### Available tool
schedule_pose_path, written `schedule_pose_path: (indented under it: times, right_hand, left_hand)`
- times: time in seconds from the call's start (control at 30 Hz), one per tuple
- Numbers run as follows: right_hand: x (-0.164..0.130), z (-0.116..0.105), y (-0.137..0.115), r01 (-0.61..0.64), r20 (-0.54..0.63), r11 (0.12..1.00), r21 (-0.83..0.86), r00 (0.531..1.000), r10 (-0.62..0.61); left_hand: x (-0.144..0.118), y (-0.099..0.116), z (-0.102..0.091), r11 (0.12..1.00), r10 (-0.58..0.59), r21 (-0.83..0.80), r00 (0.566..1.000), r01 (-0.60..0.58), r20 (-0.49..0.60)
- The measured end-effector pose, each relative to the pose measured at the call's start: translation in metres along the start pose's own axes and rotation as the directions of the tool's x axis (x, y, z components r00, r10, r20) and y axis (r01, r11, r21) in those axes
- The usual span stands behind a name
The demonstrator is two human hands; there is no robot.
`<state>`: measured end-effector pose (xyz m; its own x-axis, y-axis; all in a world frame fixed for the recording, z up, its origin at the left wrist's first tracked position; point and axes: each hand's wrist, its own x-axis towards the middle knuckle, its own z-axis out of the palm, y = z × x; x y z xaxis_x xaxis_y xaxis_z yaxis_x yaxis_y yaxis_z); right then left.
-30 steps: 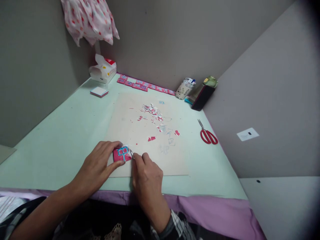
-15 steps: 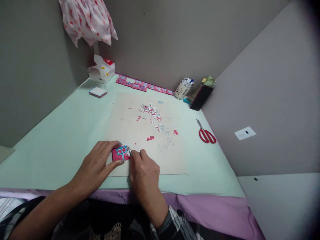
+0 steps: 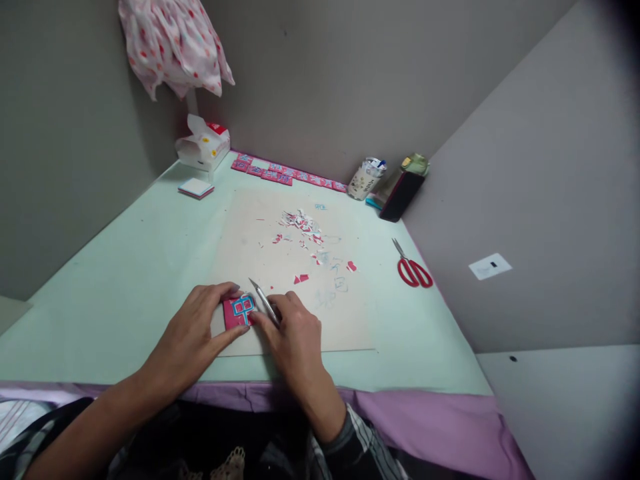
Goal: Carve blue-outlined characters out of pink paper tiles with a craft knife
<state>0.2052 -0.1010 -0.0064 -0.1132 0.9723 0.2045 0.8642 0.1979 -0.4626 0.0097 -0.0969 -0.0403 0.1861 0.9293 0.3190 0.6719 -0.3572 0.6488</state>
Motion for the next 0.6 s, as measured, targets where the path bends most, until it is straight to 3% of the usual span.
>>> schedule_pose_path:
  times: [0.23, 0.33, 0.43, 0.5, 0.6]
  right_hand:
    - [0.003, 0.002, -0.006, 0.024, 0.048, 0.999, 0.034, 0.999, -0.026]
    - [0.008, -0.003, 0.01, -0.012, -0.029, 1.0, 0.0, 0.999, 0.012]
    - [0.012, -0.015, 0.032, -0.085, -0.196, 0.996, -0.013, 0.977, 0.081]
    - [0.008, -0.021, 0.043, -0.025, -0.273, 0.999, -0.031, 0.962, 0.015]
    - [-0.006, -0.025, 0.048, 0.205, -0.222, 0.975, -0.089, 0.95, -0.22]
  left_hand:
    - [0.0, -0.001, 0.0, 0.999, -0.033, -0.023, 0.999, 0.033, -0.006]
    - [0.0, -0.001, 0.0, 0.999, -0.047, -0.011, 0.999, 0.047, 0.011]
    - [-0.001, -0.002, 0.0, 0.999, -0.052, 0.0, 0.998, 0.052, 0.021]
    - [-0.002, -0.002, 0.001, 0.999, -0.051, 0.005, 0.999, 0.051, 0.016]
    - [-0.003, -0.003, 0.001, 0.999, -0.051, -0.005, 0.999, 0.051, 0.006]
